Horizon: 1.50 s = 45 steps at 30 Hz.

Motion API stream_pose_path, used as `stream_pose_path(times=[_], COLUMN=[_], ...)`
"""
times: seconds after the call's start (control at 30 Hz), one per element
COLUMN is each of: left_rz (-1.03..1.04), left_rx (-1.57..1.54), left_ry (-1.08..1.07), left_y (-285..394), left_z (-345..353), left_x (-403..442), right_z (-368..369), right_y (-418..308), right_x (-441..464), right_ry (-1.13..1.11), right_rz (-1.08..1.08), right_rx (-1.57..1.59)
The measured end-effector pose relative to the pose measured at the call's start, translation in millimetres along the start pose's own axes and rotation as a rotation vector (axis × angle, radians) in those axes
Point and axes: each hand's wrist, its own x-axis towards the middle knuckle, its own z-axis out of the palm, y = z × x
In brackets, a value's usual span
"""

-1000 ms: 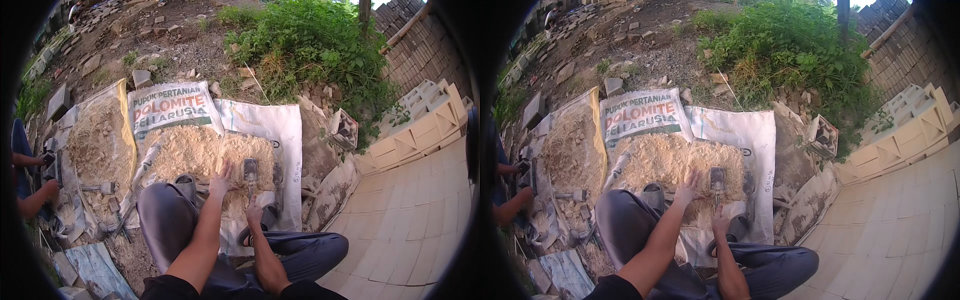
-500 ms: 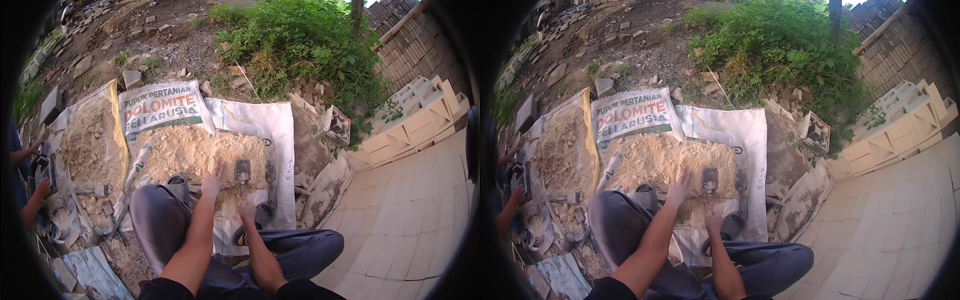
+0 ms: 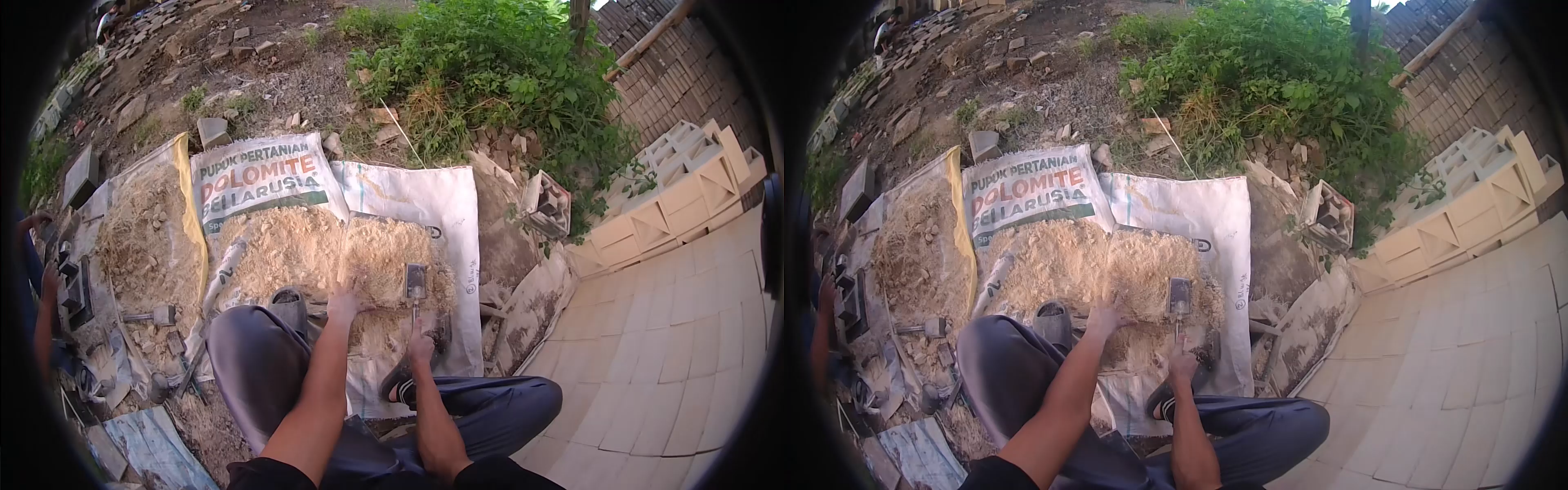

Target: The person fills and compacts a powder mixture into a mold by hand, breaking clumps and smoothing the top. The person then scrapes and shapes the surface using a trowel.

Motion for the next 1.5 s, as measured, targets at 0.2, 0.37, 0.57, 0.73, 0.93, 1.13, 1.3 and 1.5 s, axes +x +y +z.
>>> stream_pose_path(times=[0.2, 0.37, 0.57, 0.73, 0.93, 1.13, 1.3, 1.5], left_rz=[-0.127, -0.177, -0.128, -0.159, -0.156, -0.170, -0.156, -0.119], left_rx=[0.002, -0.043, -0.077, -0.085, -0.075, -0.110, -0.080, -0.090], left_ry=[-0.602, -0.604, -0.500, -0.556, -0.525, -0.595, -0.556, -0.431], left_y=[12.9, 11.3, 8.7, 9.2, 7.1, 9.6, 10.6, 6.7], left_z=[-58.5, -49.1, -38.7, -47.3, -40.4, -45.6, -49.9, -34.7], left_x=[23.4, 23.4, 12.4, 13.1, 21.5, 22.9, 20.7, 13.9], right_z=[-21.2, 2.8, 20.1, 4.2, 33.1, -33.5, 5.8, 27.4], right_y=[-26.0, -3.1, 15.5, -3.6, 19.2, -29.7, 0.6, 18.8], right_x=[3.5, -11.3, 8.3, 18.0, 7.6, -16.2, 8.6, 12.2], right_ry=[-0.002, 0.124, 0.087, 0.149, -0.047, -0.002, 0.141, -0.061], right_rz=[-0.145, -0.174, 0.052, -0.258, -0.070, -0.099, -0.487, 0.136], right_rx=[0.528, 0.070, -0.028, 0.273, -0.089, 0.102, 0.206, -0.044])
